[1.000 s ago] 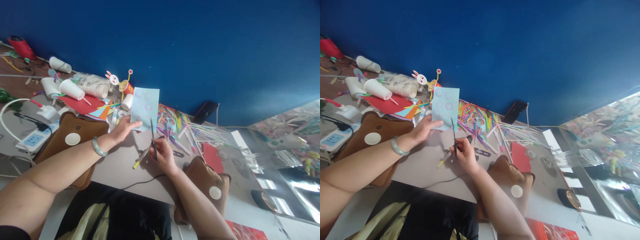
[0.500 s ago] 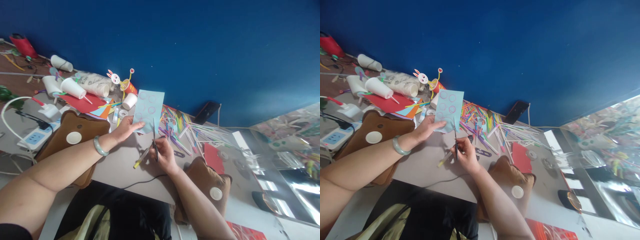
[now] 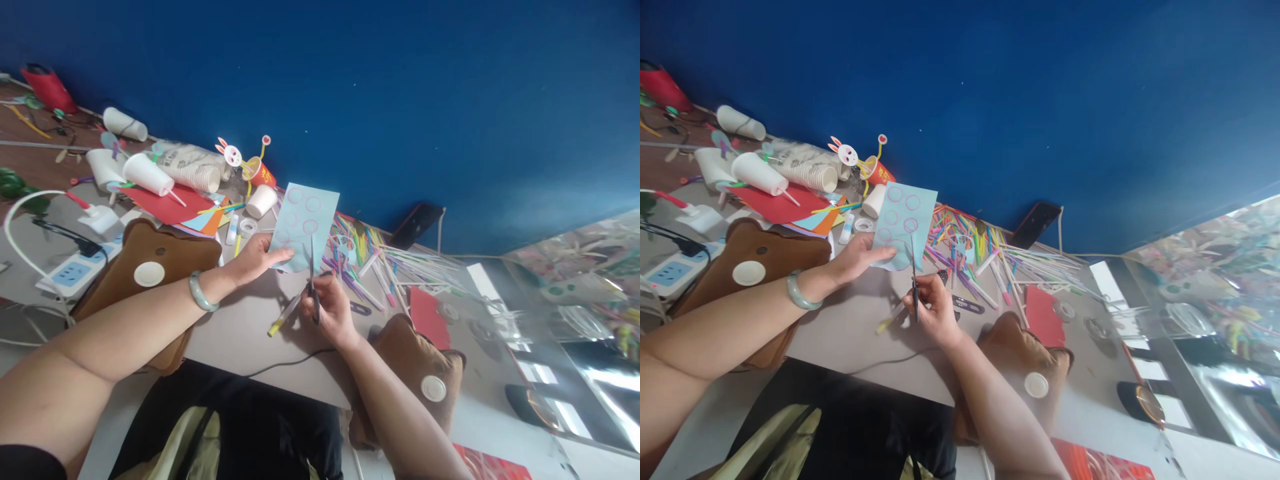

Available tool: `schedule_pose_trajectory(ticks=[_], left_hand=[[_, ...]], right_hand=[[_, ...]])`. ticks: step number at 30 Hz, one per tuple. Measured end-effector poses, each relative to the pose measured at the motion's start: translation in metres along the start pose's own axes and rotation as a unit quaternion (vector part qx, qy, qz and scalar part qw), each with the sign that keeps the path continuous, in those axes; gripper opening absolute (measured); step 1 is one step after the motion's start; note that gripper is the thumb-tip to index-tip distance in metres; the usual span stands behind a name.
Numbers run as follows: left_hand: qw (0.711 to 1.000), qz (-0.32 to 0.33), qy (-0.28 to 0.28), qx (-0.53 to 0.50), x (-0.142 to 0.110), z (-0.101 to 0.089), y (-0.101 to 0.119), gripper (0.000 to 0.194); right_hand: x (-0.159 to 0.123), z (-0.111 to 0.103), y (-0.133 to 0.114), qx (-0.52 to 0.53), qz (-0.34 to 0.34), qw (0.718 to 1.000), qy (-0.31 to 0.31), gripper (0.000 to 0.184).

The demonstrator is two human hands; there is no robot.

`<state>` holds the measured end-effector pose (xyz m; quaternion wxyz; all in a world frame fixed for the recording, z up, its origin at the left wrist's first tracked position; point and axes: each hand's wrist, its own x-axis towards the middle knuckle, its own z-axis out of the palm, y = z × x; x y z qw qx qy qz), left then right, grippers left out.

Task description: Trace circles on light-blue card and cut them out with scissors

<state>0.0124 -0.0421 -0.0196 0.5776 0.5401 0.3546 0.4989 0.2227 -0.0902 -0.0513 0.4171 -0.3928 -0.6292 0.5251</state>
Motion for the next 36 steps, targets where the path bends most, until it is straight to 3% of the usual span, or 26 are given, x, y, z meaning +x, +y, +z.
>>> schedule_pose_trajectory(ticks=[36], left_hand=[[1.0, 0.001, 0.012, 0.008, -0.0002, -0.0028, 0.0019, 0.023]], right_hand=[[-0.0003, 0.0, 0.0003, -0.008, 0.018, 1.0, 0.009, 0.045]])
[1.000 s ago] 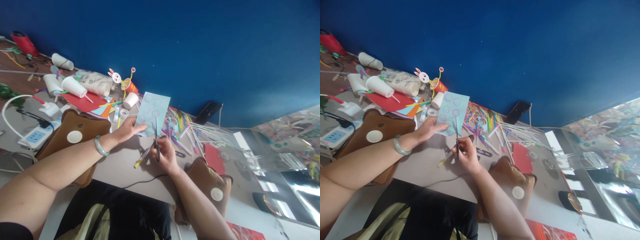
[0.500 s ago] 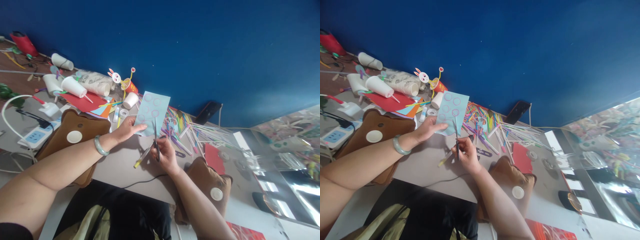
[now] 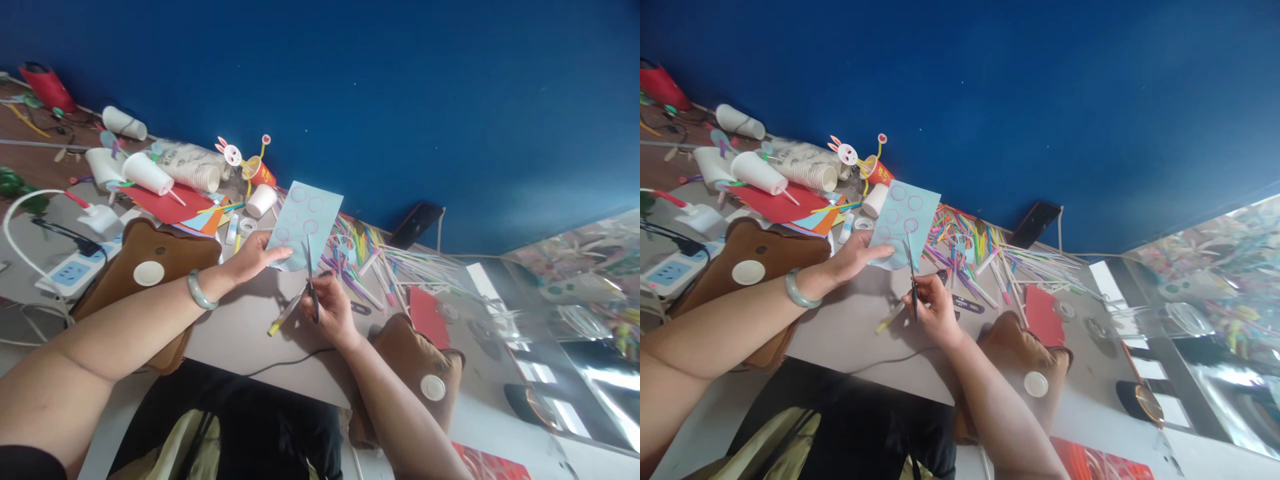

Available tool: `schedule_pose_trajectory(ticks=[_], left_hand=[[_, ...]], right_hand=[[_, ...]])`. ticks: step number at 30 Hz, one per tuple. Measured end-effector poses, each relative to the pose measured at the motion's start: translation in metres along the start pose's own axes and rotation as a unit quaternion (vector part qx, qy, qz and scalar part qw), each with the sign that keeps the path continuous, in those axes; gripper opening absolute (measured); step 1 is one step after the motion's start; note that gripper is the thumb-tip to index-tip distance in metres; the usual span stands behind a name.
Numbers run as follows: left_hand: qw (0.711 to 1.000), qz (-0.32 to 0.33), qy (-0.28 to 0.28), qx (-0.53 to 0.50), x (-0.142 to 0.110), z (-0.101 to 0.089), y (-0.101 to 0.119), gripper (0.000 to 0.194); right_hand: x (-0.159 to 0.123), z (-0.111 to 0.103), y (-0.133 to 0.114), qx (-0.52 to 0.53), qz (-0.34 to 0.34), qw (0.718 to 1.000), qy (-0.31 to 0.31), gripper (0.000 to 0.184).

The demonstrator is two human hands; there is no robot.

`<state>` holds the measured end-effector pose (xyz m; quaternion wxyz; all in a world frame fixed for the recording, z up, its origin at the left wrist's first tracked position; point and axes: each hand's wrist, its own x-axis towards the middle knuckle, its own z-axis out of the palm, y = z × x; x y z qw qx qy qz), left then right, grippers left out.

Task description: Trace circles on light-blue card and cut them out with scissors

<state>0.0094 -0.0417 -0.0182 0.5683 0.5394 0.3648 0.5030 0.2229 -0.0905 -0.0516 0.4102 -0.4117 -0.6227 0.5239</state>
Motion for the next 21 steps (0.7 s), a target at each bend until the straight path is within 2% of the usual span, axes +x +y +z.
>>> schedule_pose_trajectory(ticks=[21], left_hand=[[1.0, -0.004, 0.007, 0.007, 0.0002, -0.0032, 0.0006, 0.024]], right_hand=[[-0.0002, -0.001, -0.0018, 0.001, 0.007, 1.0, -0.005, 0.047]])
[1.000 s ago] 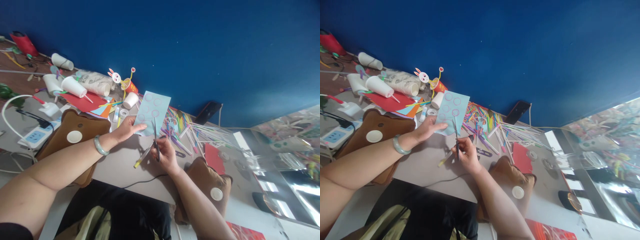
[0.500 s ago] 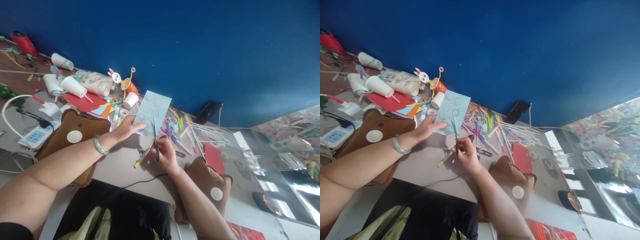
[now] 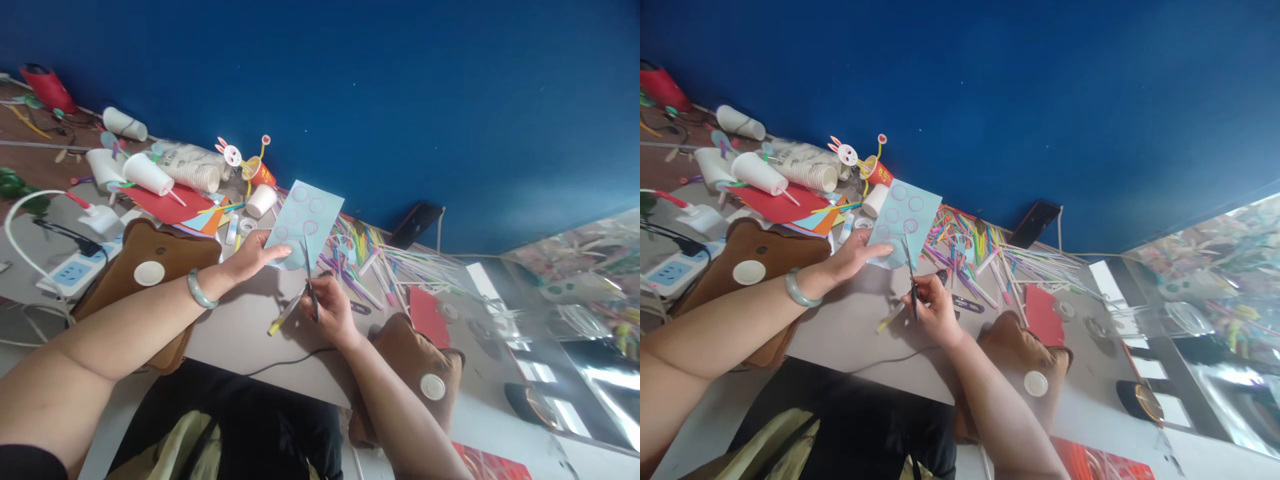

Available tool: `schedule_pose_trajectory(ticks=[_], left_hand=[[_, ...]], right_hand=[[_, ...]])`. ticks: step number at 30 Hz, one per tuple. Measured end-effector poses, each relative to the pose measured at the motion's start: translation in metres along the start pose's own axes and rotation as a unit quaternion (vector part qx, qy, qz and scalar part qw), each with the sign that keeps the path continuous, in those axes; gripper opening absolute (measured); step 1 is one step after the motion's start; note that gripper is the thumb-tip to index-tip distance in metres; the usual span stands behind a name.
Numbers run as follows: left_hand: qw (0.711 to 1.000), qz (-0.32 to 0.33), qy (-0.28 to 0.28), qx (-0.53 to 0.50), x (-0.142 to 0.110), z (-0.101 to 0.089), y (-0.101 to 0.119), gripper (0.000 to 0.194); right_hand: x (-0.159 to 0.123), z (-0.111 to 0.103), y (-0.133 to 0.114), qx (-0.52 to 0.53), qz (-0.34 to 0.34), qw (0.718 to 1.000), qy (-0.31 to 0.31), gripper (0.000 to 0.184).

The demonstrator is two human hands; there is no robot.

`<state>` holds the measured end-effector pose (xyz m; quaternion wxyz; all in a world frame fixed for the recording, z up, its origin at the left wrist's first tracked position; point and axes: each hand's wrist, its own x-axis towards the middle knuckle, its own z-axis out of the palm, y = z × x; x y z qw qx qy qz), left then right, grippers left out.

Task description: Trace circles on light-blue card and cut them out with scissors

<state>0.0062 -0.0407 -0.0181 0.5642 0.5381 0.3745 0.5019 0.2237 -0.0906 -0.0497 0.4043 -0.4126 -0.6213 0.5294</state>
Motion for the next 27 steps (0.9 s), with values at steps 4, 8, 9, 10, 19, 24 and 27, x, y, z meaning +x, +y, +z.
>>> schedule_pose_trajectory(ticks=[4, 8, 9, 10, 19, 24, 27], left_hand=[[1.0, -0.007, -0.003, -0.01, 0.0001, -0.0005, 0.0003, 0.023], [1.0, -0.002, -0.004, -0.011, 0.0006, -0.0015, 0.0, 0.023], [1.0, 0.001, -0.003, -0.01, 0.0008, -0.0017, -0.0002, 0.023], [1.0, 0.004, -0.003, -0.008, 0.0011, -0.0019, -0.0005, 0.023], [0.999, 0.027, 0.009, -0.018, 0.0033, -0.0039, -0.007, 0.023], [0.999, 0.034, 0.014, -0.016, 0.0039, -0.0037, -0.007, 0.022], [0.999, 0.033, 0.015, -0.02, 0.0046, -0.0027, -0.0086, 0.025]], right_hand=[[0.0005, -0.0009, -0.0004, -0.006, 0.0, 1.0, -0.003, 0.047], [0.0001, -0.0017, 0.0, -0.005, -0.001, 1.0, -0.005, 0.048], [-0.0001, -0.0018, 0.0002, -0.005, 0.001, 1.0, -0.006, 0.048], [-0.0002, -0.002, 0.0006, -0.005, 0.002, 1.0, -0.007, 0.048], [0.0002, -0.0018, 0.0029, 0.008, 0.006, 1.0, -0.006, 0.047], [0.0003, -0.0003, 0.0032, 0.011, 0.009, 1.0, -0.005, 0.046], [0.0004, 0.0009, 0.0029, 0.015, 0.015, 1.0, 0.001, 0.046]])
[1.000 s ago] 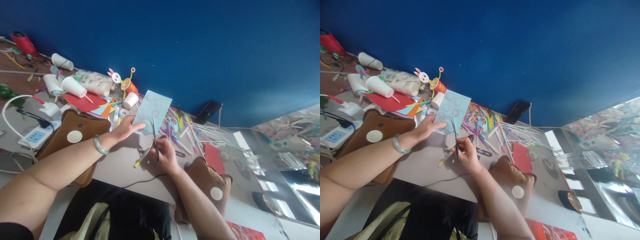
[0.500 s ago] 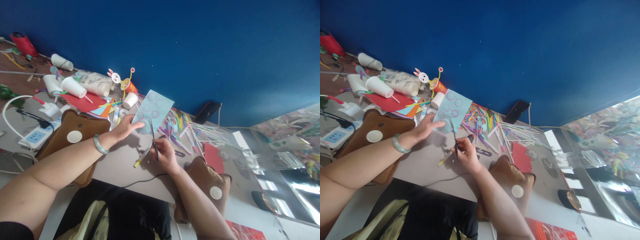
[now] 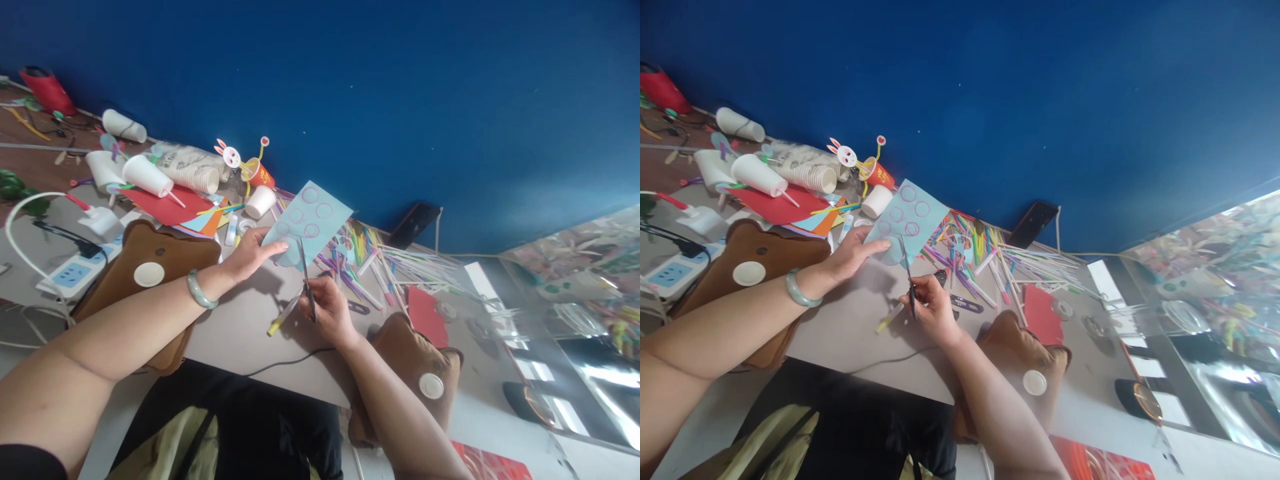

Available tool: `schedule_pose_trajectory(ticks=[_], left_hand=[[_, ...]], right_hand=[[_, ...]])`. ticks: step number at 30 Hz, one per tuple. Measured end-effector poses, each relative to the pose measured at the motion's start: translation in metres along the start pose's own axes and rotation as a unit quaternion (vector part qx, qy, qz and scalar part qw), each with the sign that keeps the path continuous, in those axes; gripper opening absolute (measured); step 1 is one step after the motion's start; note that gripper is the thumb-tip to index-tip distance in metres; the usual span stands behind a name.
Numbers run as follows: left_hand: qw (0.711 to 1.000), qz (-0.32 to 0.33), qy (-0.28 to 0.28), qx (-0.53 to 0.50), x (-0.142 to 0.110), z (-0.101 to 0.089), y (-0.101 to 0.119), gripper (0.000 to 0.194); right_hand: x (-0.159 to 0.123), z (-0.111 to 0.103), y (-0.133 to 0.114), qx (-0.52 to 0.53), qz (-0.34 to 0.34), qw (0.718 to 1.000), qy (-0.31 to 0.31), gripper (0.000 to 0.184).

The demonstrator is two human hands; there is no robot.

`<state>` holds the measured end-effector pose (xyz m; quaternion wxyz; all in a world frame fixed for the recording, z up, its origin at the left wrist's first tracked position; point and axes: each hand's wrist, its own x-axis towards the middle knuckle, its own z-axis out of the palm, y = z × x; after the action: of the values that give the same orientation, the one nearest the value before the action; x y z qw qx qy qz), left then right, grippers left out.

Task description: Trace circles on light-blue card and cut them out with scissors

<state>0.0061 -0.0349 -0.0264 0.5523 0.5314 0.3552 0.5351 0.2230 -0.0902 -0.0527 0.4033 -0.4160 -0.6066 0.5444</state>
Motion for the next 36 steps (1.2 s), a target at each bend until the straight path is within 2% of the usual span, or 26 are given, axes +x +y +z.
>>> schedule_pose_trajectory(ticks=[4, 11, 17, 22, 27, 32, 36], left_hand=[[0.999, -0.006, -0.008, -0.033, -0.001, 0.002, -0.002, 0.032], [0.992, -0.075, -0.057, -0.082, -0.008, 0.007, 0.005, 0.039], [0.977, -0.127, -0.06, -0.162, -0.005, 0.008, -0.005, 0.04], [0.984, -0.108, -0.112, -0.09, -0.009, 0.013, -0.008, 0.035], [0.992, -0.1, -0.071, -0.002, -0.012, 0.014, -0.008, 0.04], [0.995, -0.085, -0.052, 0.017, -0.011, 0.014, -0.006, 0.04], [0.995, -0.074, -0.059, 0.028, -0.011, 0.014, -0.006, 0.036]], right_hand=[[0.001, 0.002, -0.002, 0.008, 0.006, 1.0, 0.012, 0.045], [0.002, 0.004, -0.002, 0.012, -0.021, 0.998, 0.057, 0.041], [0.001, 0.006, -0.001, 0.021, -0.028, 0.997, 0.074, 0.04], [0.001, 0.007, 0.003, 0.007, -0.034, 0.997, 0.069, 0.038], [0.0, 0.008, 0.006, -0.007, -0.029, 0.998, 0.062, 0.042], [0.0, 0.007, 0.005, -0.003, -0.034, 0.998, 0.05, 0.041], [0.0, 0.007, 0.005, -0.009, -0.041, 0.998, 0.045, 0.042]])
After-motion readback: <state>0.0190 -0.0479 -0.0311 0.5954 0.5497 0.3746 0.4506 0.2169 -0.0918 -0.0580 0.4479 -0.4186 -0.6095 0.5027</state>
